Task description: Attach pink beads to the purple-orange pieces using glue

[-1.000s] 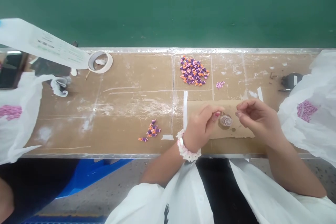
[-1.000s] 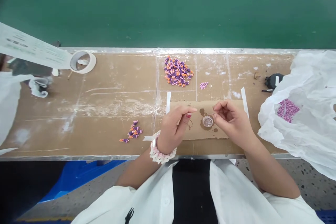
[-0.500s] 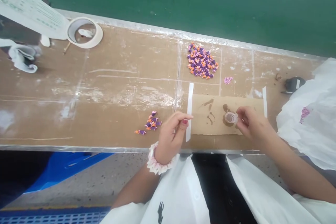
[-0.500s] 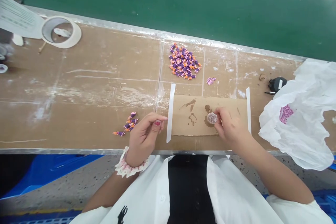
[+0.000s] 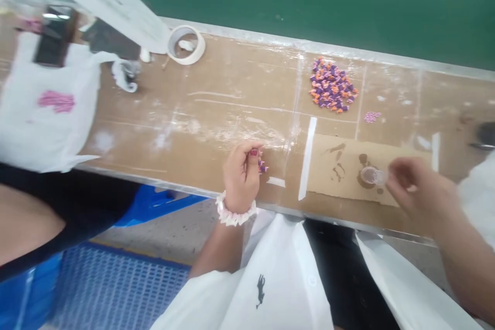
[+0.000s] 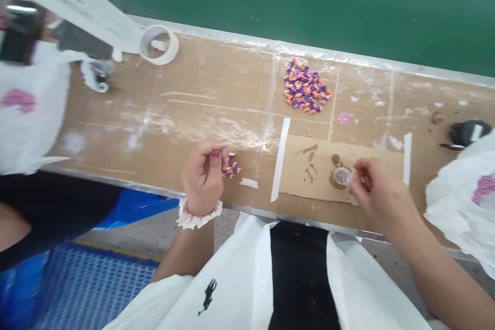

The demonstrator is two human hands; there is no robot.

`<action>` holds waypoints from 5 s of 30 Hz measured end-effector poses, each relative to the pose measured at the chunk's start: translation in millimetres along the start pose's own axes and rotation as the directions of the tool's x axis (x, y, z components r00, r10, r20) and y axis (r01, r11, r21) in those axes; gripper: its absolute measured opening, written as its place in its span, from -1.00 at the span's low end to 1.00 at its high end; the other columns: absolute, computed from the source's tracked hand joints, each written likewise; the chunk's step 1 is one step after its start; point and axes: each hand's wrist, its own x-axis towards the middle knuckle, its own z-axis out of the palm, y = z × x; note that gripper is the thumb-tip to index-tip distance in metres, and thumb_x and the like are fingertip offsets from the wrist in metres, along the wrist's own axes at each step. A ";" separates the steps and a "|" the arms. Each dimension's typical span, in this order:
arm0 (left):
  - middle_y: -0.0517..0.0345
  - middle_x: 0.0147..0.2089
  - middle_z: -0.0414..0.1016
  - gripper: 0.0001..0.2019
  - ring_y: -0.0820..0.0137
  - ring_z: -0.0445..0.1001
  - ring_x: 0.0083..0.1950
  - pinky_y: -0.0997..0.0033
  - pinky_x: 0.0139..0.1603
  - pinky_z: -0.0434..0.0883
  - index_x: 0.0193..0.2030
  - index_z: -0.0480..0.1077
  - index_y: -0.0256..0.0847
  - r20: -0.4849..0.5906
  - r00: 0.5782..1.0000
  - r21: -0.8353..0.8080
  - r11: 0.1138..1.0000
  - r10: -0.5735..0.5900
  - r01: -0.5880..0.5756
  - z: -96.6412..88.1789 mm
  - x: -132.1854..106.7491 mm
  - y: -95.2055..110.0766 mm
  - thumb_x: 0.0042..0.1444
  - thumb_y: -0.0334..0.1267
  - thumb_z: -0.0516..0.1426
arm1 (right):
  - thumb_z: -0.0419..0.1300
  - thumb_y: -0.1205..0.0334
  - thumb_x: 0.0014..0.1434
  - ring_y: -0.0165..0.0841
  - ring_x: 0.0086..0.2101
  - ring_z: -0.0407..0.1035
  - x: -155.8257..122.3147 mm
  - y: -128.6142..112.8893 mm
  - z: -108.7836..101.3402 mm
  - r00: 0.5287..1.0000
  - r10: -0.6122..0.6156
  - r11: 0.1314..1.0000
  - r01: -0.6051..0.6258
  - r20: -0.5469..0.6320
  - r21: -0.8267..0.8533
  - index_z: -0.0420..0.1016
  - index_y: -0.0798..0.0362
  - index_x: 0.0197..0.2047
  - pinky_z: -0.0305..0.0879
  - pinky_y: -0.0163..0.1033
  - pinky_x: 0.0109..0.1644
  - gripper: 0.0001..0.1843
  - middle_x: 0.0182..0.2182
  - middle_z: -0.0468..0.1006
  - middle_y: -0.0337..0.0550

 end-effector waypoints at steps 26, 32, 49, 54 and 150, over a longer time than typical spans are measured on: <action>0.21 -0.42 0.47 -0.90 0.56 0.33 -0.48 0.54 -0.41 0.32 -0.27 0.43 -0.23 0.675 0.731 -0.309 0.937 0.096 0.162 37.0 8.5 64.8 0.16 -0.25 0.15 | 0.18 0.47 0.12 -0.37 -0.48 0.38 1.7 -46.6 1.8 0.981 -0.154 0.795 0.192 -0.115 0.575 0.40 -0.08 -0.25 0.27 -0.26 -0.47 -0.77 -0.40 0.49 -0.23; 0.18 -0.35 0.45 -0.71 0.55 0.39 -0.37 0.51 -0.29 0.37 -0.32 0.36 -0.26 0.813 0.582 -0.481 0.581 0.016 0.657 71.0 -7.2 86.2 -0.01 -0.14 0.33 | 0.25 0.42 0.14 -0.39 -0.40 0.42 9.3 -69.7 6.8 0.999 0.010 0.368 -0.041 0.040 0.929 0.40 -0.03 -0.38 0.40 -0.32 -0.39 -0.84 -0.46 0.46 -0.23; 0.41 -0.55 0.00 -0.54 0.71 -0.07 -0.57 0.74 -0.67 -0.12 -0.47 0.14 -0.23 0.960 0.263 -0.262 0.022 -0.096 0.965 72.9 -6.1 107.7 -0.09 -0.11 0.38 | 0.17 0.56 0.10 -0.39 -0.47 0.33 -9.3 -68.0 8.5 0.965 -0.099 0.716 0.239 -0.244 0.656 0.37 -0.10 -0.20 0.30 -0.24 -0.46 -0.67 -0.39 0.46 -0.24; 0.45 -0.60 -0.01 -0.51 0.72 -0.08 -0.59 0.74 -0.67 -0.13 -0.49 0.13 -0.23 0.961 0.255 -0.255 0.009 -0.110 0.967 73.0 -7.6 110.1 -0.12 -0.11 0.40 | 0.16 0.55 0.10 -0.38 -0.45 0.39 -6.0 -71.6 7.7 0.972 -0.096 0.742 0.213 -0.214 0.636 0.34 -0.09 -0.25 0.29 -0.28 -0.50 -0.70 -0.39 0.49 -0.24; 0.38 -0.57 0.27 -0.70 0.66 0.22 -0.70 0.62 -0.70 0.21 -0.34 0.34 -0.25 0.890 0.451 -0.450 0.273 0.063 0.850 110.3 -3.5 114.3 0.09 -0.05 0.27 | 0.25 0.52 0.16 -0.33 -0.37 0.49 -5.2 -34.4 15.0 0.866 -0.070 0.851 0.310 -0.495 0.423 0.54 -0.12 -0.02 0.44 -0.26 -0.44 -0.61 -0.31 0.57 -0.16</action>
